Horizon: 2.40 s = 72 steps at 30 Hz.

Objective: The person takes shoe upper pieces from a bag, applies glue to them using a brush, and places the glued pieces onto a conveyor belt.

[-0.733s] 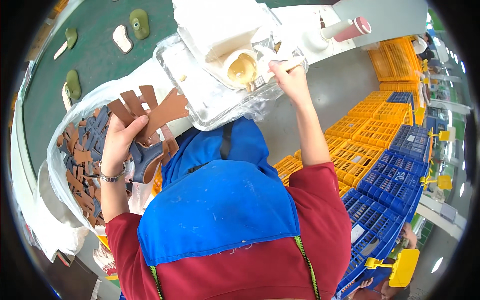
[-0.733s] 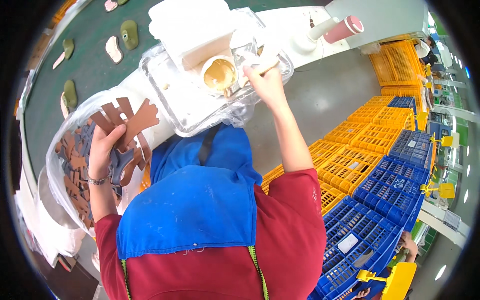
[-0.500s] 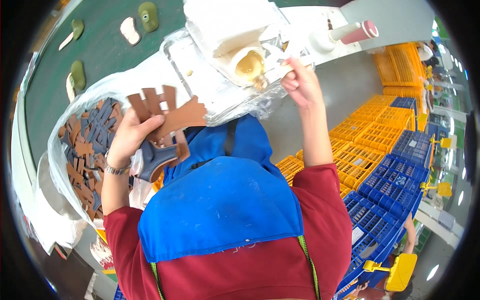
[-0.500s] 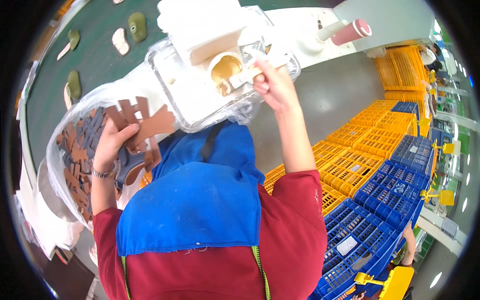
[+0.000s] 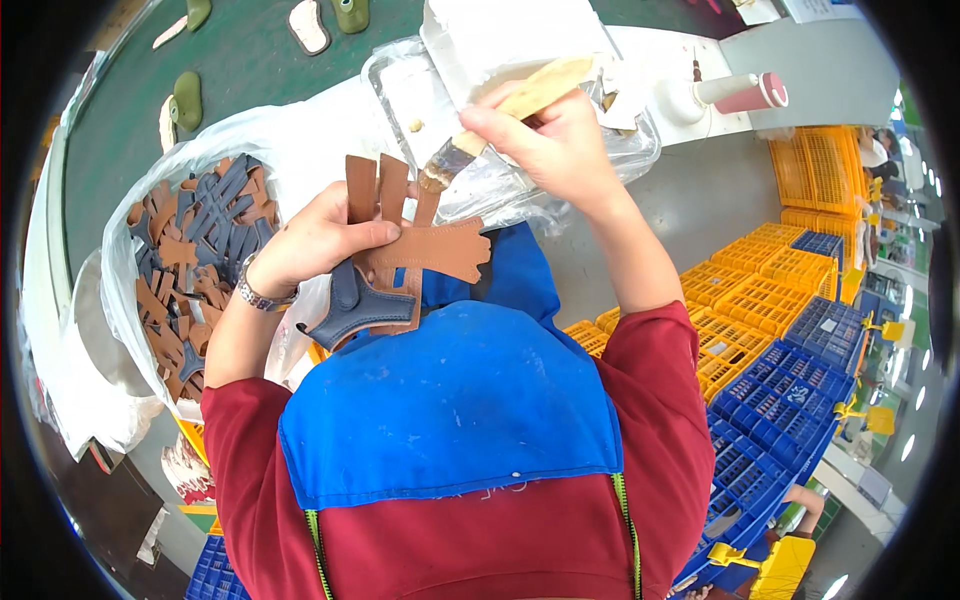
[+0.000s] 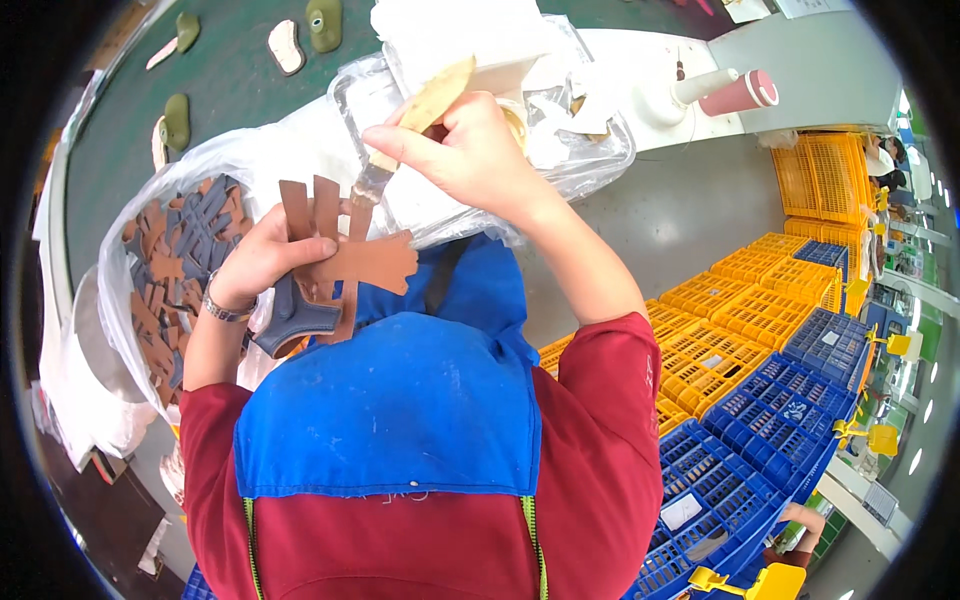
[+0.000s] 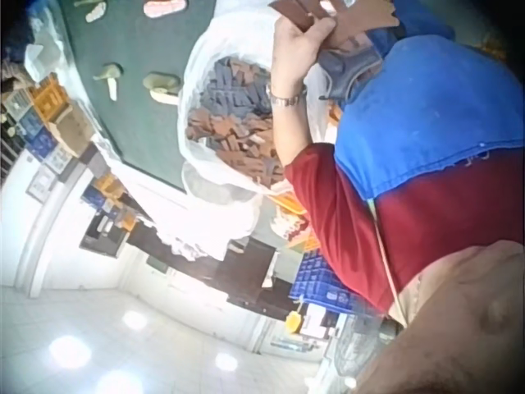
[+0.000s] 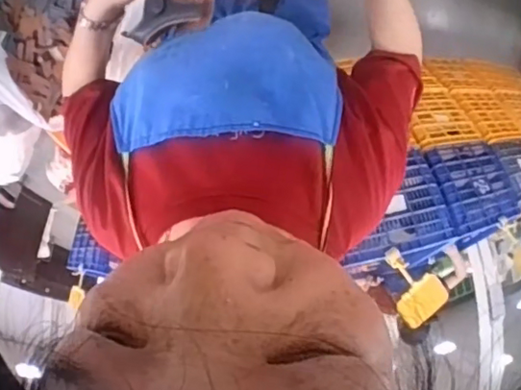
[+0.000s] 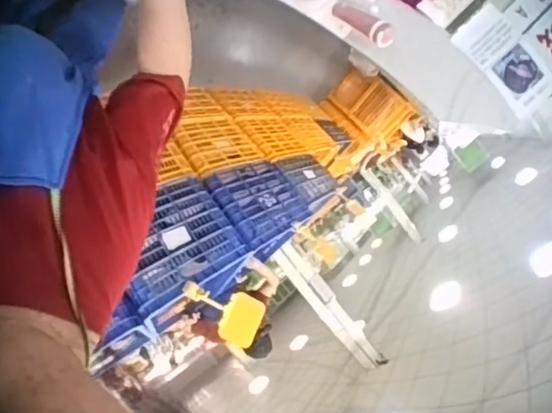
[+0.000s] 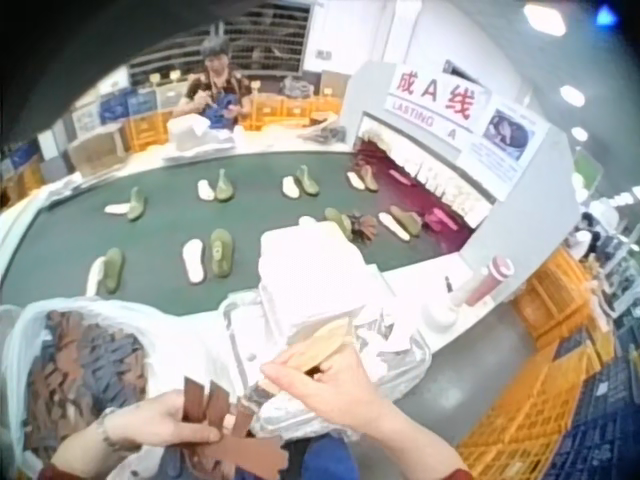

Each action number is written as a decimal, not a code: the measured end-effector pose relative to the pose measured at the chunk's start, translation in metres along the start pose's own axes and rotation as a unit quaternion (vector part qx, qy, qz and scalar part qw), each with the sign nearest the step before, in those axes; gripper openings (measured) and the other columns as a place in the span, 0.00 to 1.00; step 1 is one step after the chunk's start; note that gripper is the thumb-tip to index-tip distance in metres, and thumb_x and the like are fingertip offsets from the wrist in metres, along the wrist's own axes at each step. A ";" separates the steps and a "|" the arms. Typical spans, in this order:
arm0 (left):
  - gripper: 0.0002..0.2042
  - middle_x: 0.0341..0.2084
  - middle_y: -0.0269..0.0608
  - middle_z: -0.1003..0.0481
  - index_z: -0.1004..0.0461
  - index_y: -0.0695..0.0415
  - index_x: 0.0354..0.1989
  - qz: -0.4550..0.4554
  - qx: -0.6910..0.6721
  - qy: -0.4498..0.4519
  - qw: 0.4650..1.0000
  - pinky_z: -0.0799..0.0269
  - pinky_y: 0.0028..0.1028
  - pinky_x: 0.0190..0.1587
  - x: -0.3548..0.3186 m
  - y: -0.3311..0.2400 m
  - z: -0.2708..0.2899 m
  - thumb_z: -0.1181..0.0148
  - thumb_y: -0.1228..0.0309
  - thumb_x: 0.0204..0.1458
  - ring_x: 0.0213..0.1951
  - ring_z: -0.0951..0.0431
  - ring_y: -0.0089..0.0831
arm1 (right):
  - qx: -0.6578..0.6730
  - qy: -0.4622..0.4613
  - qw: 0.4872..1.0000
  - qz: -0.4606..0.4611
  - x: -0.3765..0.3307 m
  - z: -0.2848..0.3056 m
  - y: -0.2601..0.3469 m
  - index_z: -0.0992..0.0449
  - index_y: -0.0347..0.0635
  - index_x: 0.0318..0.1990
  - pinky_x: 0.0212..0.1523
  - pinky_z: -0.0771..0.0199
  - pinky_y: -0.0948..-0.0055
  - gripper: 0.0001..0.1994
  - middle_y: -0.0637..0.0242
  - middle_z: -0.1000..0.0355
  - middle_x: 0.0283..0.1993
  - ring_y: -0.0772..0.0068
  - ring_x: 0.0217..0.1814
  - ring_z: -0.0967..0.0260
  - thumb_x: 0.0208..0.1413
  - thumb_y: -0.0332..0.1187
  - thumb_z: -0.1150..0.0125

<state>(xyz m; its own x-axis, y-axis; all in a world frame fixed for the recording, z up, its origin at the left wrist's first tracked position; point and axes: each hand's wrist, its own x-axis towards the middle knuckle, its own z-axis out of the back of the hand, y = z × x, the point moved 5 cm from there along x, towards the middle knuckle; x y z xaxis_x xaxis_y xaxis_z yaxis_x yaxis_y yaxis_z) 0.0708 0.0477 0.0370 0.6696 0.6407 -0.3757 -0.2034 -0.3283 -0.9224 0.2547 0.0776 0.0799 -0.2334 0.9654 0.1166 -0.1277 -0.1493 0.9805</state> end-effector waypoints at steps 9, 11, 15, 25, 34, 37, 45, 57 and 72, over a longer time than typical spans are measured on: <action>0.17 0.32 0.36 0.30 0.36 0.63 0.46 0.038 -0.001 0.014 0.999 0.34 0.20 0.37 0.001 0.007 0.004 0.49 0.75 0.45 0.33 0.31 0.20 | 0.034 -0.027 0.998 0.037 -0.001 0.009 0.003 0.26 0.35 0.26 0.19 0.41 0.87 0.06 0.71 0.31 0.20 0.88 0.19 0.40 0.45 0.30 0.43; 0.17 0.33 0.37 0.30 0.36 0.62 0.46 0.034 -0.001 0.018 0.999 0.34 0.20 0.37 0.000 0.002 0.001 0.49 0.73 0.46 0.33 0.31 0.20 | 0.011 -0.022 0.999 0.035 -0.002 0.004 -0.008 0.26 0.35 0.25 0.19 0.42 0.87 0.07 0.71 0.31 0.20 0.88 0.19 0.40 0.46 0.30 0.43; 0.17 0.35 0.37 0.30 0.37 0.62 0.47 0.024 0.001 0.043 0.999 0.35 0.20 0.38 0.002 0.011 0.002 0.52 0.67 0.50 0.35 0.32 0.20 | -0.035 -0.074 0.997 0.005 0.006 0.019 -0.016 0.26 0.35 0.24 0.17 0.45 0.88 0.08 0.72 0.33 0.17 0.89 0.17 0.42 0.46 0.31 0.44; 0.18 0.36 0.36 0.31 0.35 0.60 0.46 0.030 0.034 0.080 0.996 0.36 0.20 0.39 0.005 0.002 -0.009 0.57 0.60 0.53 0.36 0.33 0.20 | 0.000 0.012 1.000 0.018 0.022 -0.013 -0.001 0.26 0.35 0.25 0.18 0.43 0.85 0.11 0.73 0.33 0.18 0.89 0.19 0.42 0.44 0.36 0.41; 0.18 0.39 0.37 0.32 0.36 0.60 0.47 0.122 -0.029 0.128 0.984 0.39 0.21 0.43 0.005 0.005 -0.007 0.58 0.60 0.54 0.40 0.34 0.22 | 0.045 -0.001 0.999 0.030 0.026 -0.006 0.026 0.26 0.36 0.25 0.18 0.44 0.89 0.09 0.72 0.31 0.20 0.89 0.18 0.41 0.45 0.34 0.42; 0.19 0.41 0.38 0.33 0.36 0.60 0.47 0.041 -0.023 0.146 0.988 0.42 0.23 0.48 0.005 -0.014 -0.017 0.58 0.60 0.53 0.44 0.36 0.24 | 0.014 0.033 0.999 0.037 0.035 -0.019 0.011 0.25 0.36 0.25 0.17 0.45 0.87 0.10 0.73 0.32 0.19 0.89 0.18 0.42 0.44 0.36 0.42; 0.18 0.43 0.38 0.33 0.36 0.61 0.47 0.035 -0.069 0.101 0.992 0.43 0.23 0.48 0.003 -0.004 -0.004 0.56 0.62 0.52 0.45 0.36 0.24 | 0.032 -0.090 0.995 0.035 0.029 0.019 0.010 0.27 0.34 0.29 0.18 0.42 0.88 0.11 0.74 0.36 0.16 0.87 0.16 0.43 0.49 0.35 0.47; 0.24 0.37 0.44 0.31 0.40 0.65 0.48 -0.005 -0.233 0.008 0.972 0.37 0.23 0.44 0.006 0.003 0.010 0.44 0.68 0.41 0.38 0.30 0.28 | 0.093 -0.199 0.972 0.085 -0.006 -0.040 -0.029 0.33 0.36 0.38 0.30 0.36 0.83 0.13 0.69 0.38 0.34 0.79 0.30 0.38 0.42 0.24 0.42; 0.24 0.36 0.46 0.30 0.45 0.65 0.53 -0.044 -0.302 -0.083 0.949 0.29 0.21 0.29 0.007 0.004 0.009 0.51 0.77 0.44 0.33 0.26 0.29 | 0.046 -0.185 0.977 0.096 0.004 0.015 0.015 0.27 0.33 0.29 0.22 0.42 0.88 0.09 0.71 0.34 0.19 0.87 0.21 0.41 0.50 0.31 0.48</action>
<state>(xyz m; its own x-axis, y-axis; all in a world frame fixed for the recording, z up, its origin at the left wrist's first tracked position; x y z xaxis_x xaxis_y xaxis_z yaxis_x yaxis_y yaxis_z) 0.0680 0.0574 0.0297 0.5322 0.7688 -0.3544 0.3291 -0.5736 -0.7501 0.2660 0.0824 0.0971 0.1210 0.9352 0.3329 -0.0245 -0.3324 0.9428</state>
